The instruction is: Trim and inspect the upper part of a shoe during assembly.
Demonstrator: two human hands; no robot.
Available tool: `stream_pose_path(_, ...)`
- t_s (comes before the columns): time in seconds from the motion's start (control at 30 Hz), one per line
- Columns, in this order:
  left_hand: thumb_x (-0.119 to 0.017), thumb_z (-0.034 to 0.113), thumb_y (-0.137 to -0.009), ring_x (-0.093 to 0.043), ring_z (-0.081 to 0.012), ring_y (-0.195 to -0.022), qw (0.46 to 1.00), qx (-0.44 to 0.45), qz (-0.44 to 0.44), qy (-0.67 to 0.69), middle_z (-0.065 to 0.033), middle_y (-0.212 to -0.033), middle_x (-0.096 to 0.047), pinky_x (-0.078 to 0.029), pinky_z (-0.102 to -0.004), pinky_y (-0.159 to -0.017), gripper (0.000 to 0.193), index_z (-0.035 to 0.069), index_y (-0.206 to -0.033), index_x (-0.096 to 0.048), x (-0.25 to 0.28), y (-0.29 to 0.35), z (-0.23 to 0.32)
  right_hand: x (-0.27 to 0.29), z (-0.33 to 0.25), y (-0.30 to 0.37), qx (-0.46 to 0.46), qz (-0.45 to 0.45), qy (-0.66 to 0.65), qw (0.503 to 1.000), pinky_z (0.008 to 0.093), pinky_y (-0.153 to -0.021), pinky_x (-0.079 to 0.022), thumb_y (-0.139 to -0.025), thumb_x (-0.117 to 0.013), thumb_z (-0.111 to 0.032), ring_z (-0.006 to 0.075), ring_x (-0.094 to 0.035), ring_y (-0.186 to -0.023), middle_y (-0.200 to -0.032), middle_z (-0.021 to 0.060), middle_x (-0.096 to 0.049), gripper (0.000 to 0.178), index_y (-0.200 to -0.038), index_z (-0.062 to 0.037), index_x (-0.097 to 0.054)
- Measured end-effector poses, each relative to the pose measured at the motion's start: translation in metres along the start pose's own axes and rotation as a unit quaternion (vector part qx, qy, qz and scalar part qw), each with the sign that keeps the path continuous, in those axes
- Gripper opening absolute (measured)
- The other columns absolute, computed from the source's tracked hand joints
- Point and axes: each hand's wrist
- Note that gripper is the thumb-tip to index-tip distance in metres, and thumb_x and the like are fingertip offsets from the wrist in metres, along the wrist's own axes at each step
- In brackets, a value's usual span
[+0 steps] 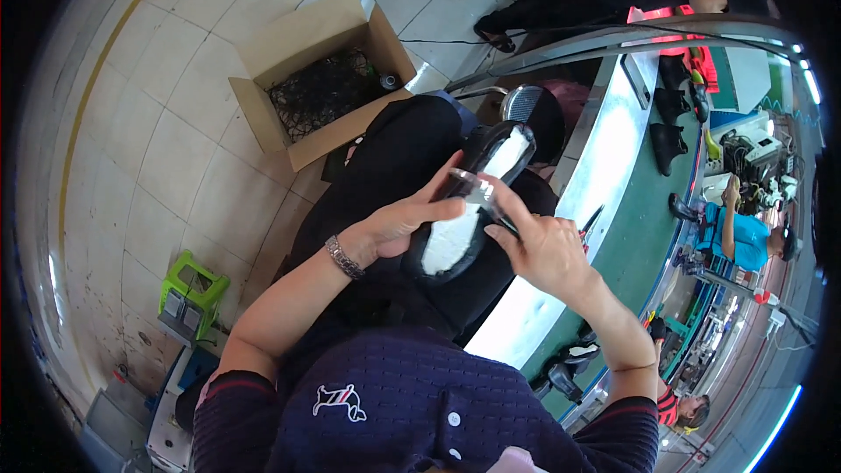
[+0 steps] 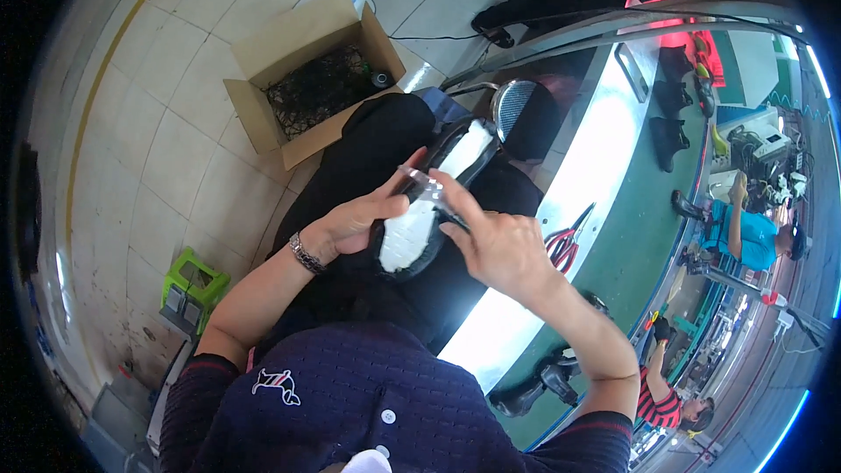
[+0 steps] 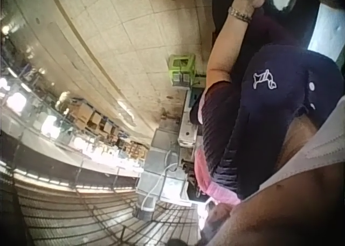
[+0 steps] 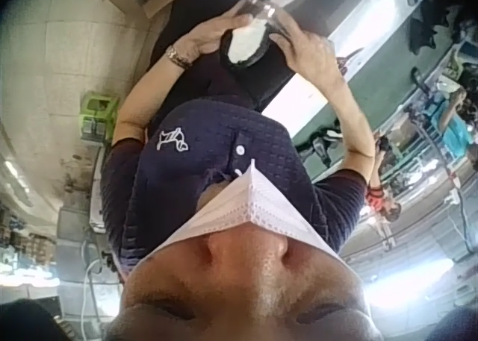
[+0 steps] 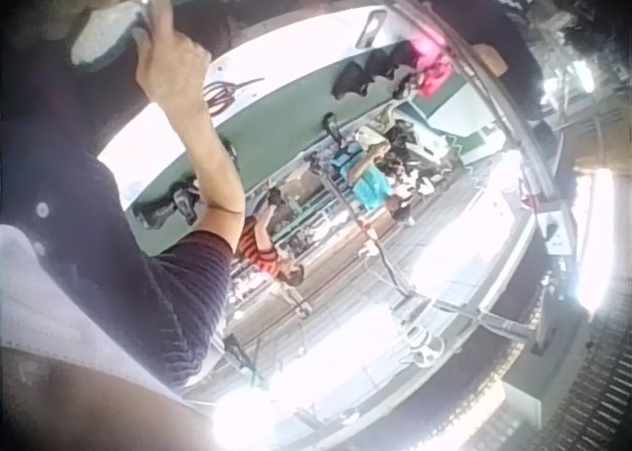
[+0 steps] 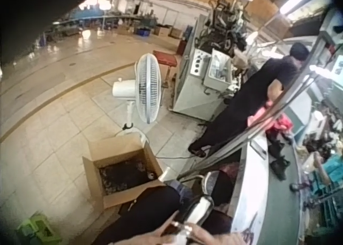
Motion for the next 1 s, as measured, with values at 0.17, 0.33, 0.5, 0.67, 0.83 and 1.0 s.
stream_pose_path(0.17, -0.026, 0.055, -0.101, -0.042, -0.0192, -0.133, 0.990, -0.008, 0.010, 0.141, -0.0042, -0.153, -0.032, -0.039, -0.0353, -0.108, 0.066, 0.023, -0.155, -0.010, -0.003, 0.013, -0.010, 0.026, -0.003, 0.021, 0.033, -0.083, -0.033, 0.995, 0.0404, -0.051, -0.054, -0.088, -0.060, -0.007, 0.0298, -0.067, -0.067, -0.079, 0.0171, -0.064, 0.071, -0.148, -0.0346, -0.032)
stream_pose_path(0.33, -0.037, 0.052, -0.101, -0.045, -0.0186, -0.129, 0.982, -0.031, 0.030, 0.181, -0.0059, -0.150, -0.035, -0.042, -0.0387, -0.105, 0.065, 0.026, -0.155, -0.013, -0.019, 0.016, -0.024, 0.012, -0.034, 0.028, 0.115, -0.005, 0.157, 0.981, 0.0352, -0.053, -0.055, -0.075, -0.058, 0.008, 0.0294, -0.063, -0.080, -0.097, 0.0213, -0.059, 0.088, -0.147, -0.0374, -0.035)
stream_pose_path(0.5, -0.046, 0.047, -0.099, -0.043, -0.0163, -0.130, 0.978, -0.055, 0.010, 0.201, -0.0041, -0.151, -0.034, -0.038, -0.0362, -0.107, 0.068, 0.026, -0.155, -0.013, -0.021, 0.018, -0.027, 0.008, -0.021, 0.019, 0.134, -0.008, 0.212, 0.968, 0.0306, -0.045, -0.053, -0.077, -0.058, 0.004, 0.0197, -0.059, -0.060, -0.082, 0.0142, -0.057, 0.086, -0.144, -0.0455, -0.037)
stream_pose_path(0.67, -0.057, 0.029, -0.097, -0.046, -0.0151, -0.126, 0.979, -0.073, 0.017, 0.187, -0.0051, -0.146, -0.040, -0.041, -0.0342, -0.103, 0.073, 0.026, -0.156, -0.013, -0.022, 0.011, -0.024, 0.006, 0.002, 0.008, 0.187, 0.031, 0.145, 0.971, 0.0302, -0.041, -0.050, -0.077, -0.061, -0.001, 0.0169, -0.060, -0.054, -0.068, 0.0065, -0.053, 0.080, -0.141, -0.0456, -0.042)
stream_pose_path(0.83, -0.059, 0.023, -0.093, -0.057, -0.0119, -0.106, 0.987, -0.103, 0.087, 0.087, -0.0065, -0.122, -0.058, -0.046, -0.0321, -0.097, 0.074, 0.023, -0.155, -0.018, -0.032, 0.015, -0.028, 0.021, -0.009, 0.008, 0.159, -0.027, 0.121, 0.980, 0.0377, -0.052, -0.051, -0.074, -0.067, -0.001, 0.0272, -0.059, -0.053, -0.069, 0.0073, -0.056, 0.070, -0.135, -0.0337, -0.054)
stream_pose_path(1.0, -0.064, 0.024, -0.087, -0.055, -0.0144, -0.111, 0.990, -0.107, 0.094, 0.017, -0.0084, -0.127, -0.055, -0.045, -0.0307, -0.096, 0.078, 0.025, -0.154, -0.024, -0.029, 0.007, -0.028, 0.054, -0.020, 0.018, 0.167, -0.039, 0.024, 0.985, 0.0354, -0.057, -0.051, -0.083, -0.065, -0.004, 0.0320, -0.066, -0.061, -0.070, 0.0159, -0.066, 0.065, -0.143, -0.0171, -0.045)
Point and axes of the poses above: each hand's wrist, its own y-axis away from the middle knuckle, its own x-axis out of the back of the hand, z = x × y
